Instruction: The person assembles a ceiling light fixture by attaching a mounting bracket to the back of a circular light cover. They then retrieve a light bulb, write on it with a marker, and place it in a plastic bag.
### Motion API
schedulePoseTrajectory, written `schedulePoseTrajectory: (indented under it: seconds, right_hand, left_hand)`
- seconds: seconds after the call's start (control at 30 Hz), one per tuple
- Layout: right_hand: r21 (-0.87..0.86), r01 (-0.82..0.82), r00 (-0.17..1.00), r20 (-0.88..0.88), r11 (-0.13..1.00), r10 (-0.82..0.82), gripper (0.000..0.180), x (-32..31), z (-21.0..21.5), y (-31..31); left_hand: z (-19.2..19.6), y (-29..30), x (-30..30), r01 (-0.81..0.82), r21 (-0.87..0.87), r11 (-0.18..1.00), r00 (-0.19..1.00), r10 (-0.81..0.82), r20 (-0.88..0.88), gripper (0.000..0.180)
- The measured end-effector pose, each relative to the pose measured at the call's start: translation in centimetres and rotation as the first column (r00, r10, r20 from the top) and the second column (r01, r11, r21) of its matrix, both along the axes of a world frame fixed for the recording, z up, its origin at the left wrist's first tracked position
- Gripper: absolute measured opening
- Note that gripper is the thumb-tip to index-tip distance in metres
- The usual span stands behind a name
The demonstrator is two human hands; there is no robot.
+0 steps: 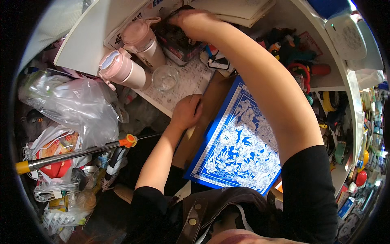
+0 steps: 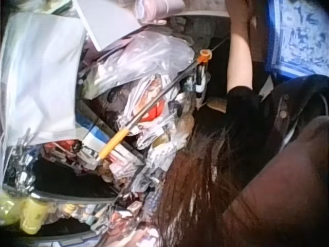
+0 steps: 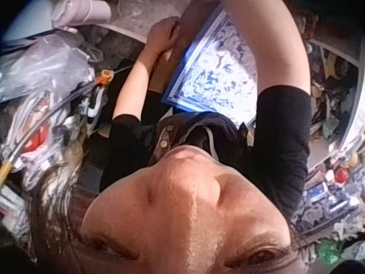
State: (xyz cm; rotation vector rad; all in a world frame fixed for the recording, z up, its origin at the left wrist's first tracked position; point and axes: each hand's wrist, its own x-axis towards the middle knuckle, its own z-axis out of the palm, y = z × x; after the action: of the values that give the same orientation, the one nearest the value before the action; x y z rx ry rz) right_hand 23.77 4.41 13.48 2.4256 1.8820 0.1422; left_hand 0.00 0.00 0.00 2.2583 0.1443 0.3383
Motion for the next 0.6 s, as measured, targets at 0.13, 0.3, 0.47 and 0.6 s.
schedulePoseTrajectory:
  seconds: [0.13, 0.3, 0.47, 0.6]
  right_hand:
    - [-0.197, 0.017, 0.989, -0.142, 0.98, -0.045, 0.06, -1.2, 4.2, -2.2]
    - [-0.257, 0.011, 0.982, -0.182, 0.966, -0.059, 0.058, -1.0, 2.0, -0.6]
    - [0.275, -0.106, 0.95, -0.255, 0.955, 0.179, 0.029, 0.5, -0.4, 0.5]
    - [-0.11, 0.186, 0.976, -0.091, 0.976, -0.196, 0.022, -3.1, -0.1, 2.1]
  left_hand:
    - [-0.3, -2.3, 0.7, -0.019, -0.057, 0.998, 1.0, 0.02, 0.02, 0.023]
    - [0.0, -0.7, 0.5, -0.024, -0.021, 0.999, 1.0, 0.024, 0.003, 0.022]
    - [0.1, -0.6, 0.4, -0.002, -0.019, 1.0, 1.0, 0.003, 0.014, 0.023]
    - [-0.1, -0.2, 0.0, -0.017, -0.006, 1.0, 1.0, 0.017, 0.02, 0.024]
